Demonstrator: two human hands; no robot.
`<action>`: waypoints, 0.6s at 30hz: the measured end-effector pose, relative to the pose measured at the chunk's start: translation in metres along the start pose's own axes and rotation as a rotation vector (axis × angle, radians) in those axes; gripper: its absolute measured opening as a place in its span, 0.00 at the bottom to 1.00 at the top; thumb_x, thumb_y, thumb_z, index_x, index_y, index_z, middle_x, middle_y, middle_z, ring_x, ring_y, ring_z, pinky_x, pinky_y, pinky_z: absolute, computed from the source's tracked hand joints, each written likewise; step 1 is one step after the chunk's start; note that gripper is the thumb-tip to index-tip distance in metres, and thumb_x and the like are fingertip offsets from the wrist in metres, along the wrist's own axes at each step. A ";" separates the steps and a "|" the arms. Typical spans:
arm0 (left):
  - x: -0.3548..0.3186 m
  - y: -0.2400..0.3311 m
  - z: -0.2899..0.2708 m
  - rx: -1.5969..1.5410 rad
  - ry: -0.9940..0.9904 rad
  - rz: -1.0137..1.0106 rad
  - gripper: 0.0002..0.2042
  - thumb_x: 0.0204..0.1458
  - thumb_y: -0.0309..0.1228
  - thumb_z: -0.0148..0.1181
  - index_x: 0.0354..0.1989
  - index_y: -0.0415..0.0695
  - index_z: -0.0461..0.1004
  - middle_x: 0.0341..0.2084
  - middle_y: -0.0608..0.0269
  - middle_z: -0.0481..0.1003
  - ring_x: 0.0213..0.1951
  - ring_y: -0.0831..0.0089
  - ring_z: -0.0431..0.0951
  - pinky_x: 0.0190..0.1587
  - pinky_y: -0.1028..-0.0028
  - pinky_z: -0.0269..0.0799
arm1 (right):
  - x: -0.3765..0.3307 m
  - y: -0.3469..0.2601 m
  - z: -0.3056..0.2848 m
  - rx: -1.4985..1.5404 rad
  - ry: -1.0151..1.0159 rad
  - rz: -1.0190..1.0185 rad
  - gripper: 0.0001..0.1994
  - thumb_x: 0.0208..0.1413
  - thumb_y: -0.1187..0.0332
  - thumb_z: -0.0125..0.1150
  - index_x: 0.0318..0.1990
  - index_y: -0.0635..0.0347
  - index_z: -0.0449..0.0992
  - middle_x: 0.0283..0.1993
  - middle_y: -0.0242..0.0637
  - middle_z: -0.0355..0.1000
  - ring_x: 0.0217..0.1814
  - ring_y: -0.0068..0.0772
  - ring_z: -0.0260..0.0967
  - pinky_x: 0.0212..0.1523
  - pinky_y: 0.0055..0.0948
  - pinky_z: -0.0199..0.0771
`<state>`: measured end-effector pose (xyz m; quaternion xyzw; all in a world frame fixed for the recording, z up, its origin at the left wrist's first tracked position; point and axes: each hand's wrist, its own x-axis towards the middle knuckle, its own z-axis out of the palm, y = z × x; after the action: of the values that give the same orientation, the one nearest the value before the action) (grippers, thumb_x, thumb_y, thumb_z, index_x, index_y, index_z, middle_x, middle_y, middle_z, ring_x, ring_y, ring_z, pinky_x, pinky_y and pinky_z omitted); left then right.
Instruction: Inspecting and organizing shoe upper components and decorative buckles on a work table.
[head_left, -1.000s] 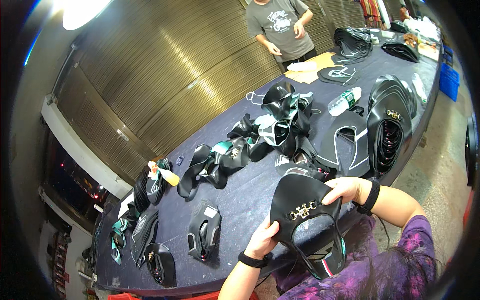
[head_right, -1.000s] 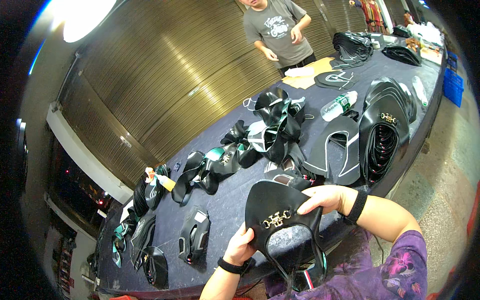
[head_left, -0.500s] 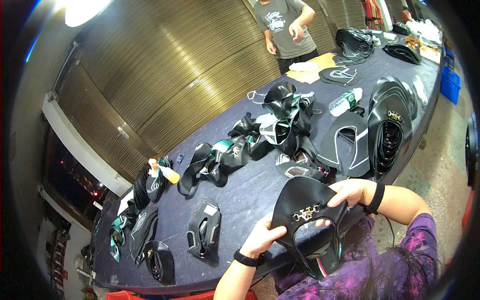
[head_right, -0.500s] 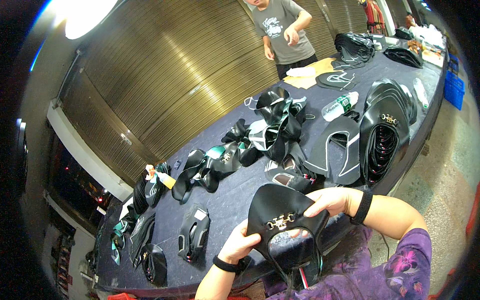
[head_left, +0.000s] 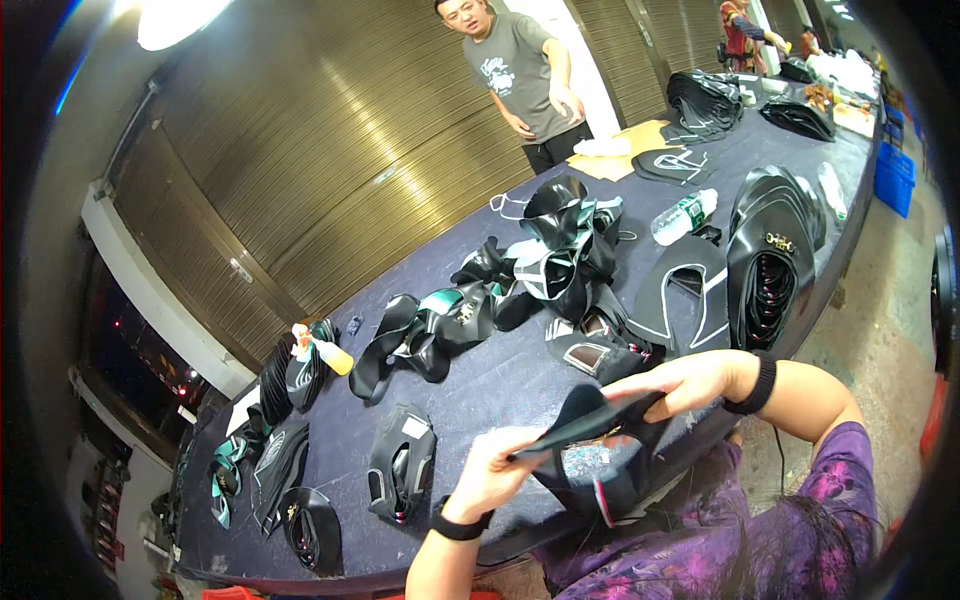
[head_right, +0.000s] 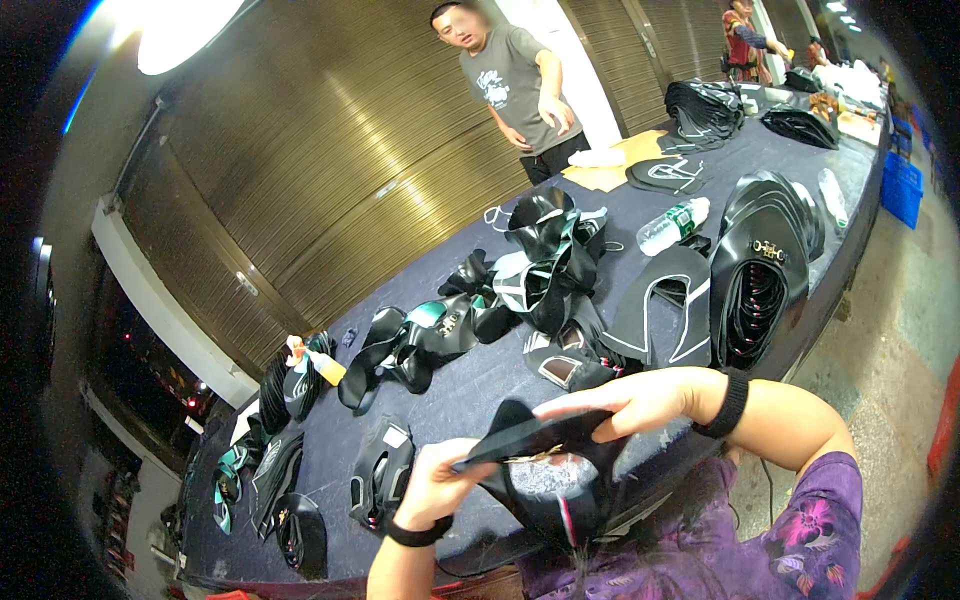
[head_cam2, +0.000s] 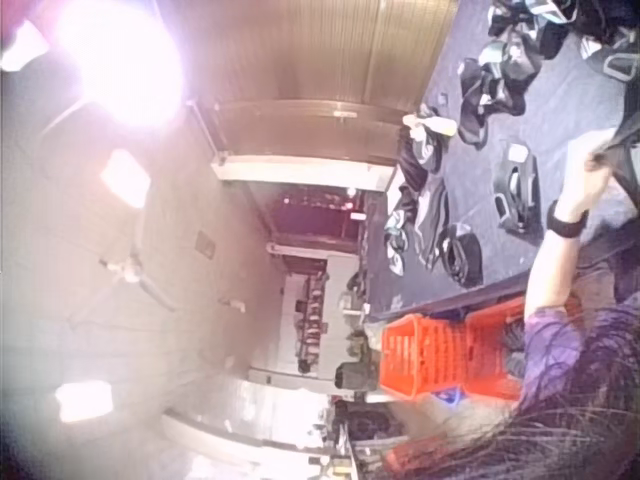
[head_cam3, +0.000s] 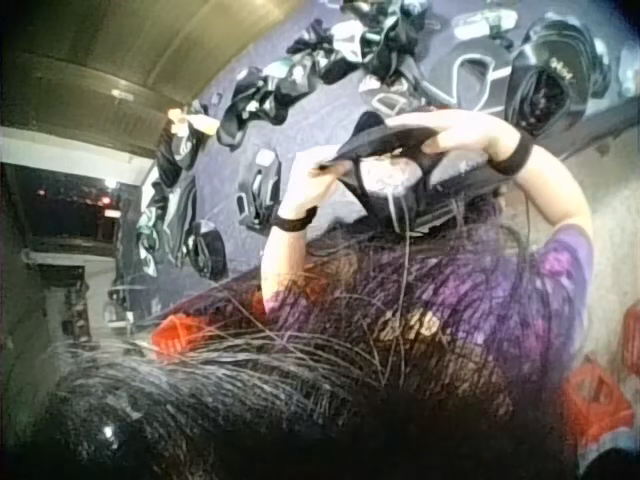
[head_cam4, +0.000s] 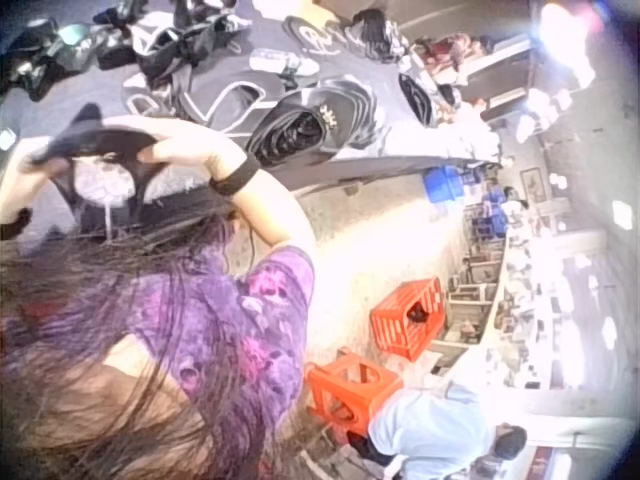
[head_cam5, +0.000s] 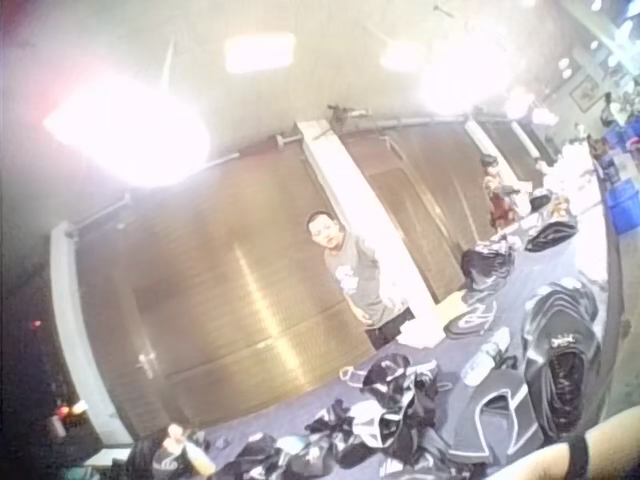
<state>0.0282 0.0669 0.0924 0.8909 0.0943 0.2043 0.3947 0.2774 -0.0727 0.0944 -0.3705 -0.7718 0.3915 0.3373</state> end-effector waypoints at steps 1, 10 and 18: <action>0.006 0.008 -0.009 0.063 0.089 0.304 0.13 0.36 0.19 0.58 0.34 0.44 0.76 0.32 0.58 0.76 0.37 0.65 0.76 0.40 0.74 0.70 | 0.009 -0.019 0.001 0.006 -0.037 -0.056 0.30 0.48 0.79 0.47 0.61 0.64 0.49 0.59 0.44 0.58 0.59 0.36 0.58 0.58 0.31 0.57; -0.025 -0.061 0.027 0.958 -0.243 0.395 0.21 0.41 0.28 0.49 0.48 0.46 0.68 0.51 0.63 0.66 0.55 0.64 0.62 0.56 0.64 0.58 | 0.011 0.089 0.074 -1.053 0.015 -0.249 0.22 0.51 0.68 0.43 0.55 0.63 0.59 0.54 0.45 0.61 0.56 0.41 0.60 0.55 0.33 0.61; -0.034 -0.066 0.048 0.664 -0.368 0.220 0.31 0.33 0.32 0.55 0.51 0.31 0.62 0.53 0.43 0.59 0.56 0.54 0.59 0.59 0.62 0.51 | 0.006 0.088 0.091 -0.540 0.095 -0.071 0.33 0.38 0.65 0.61 0.54 0.71 0.58 0.56 0.54 0.58 0.59 0.50 0.55 0.59 0.37 0.55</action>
<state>0.0185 0.0683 0.0049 0.9966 -0.0130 0.0408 0.0710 0.2274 -0.0630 -0.0215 -0.4378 -0.8441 0.1417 0.2754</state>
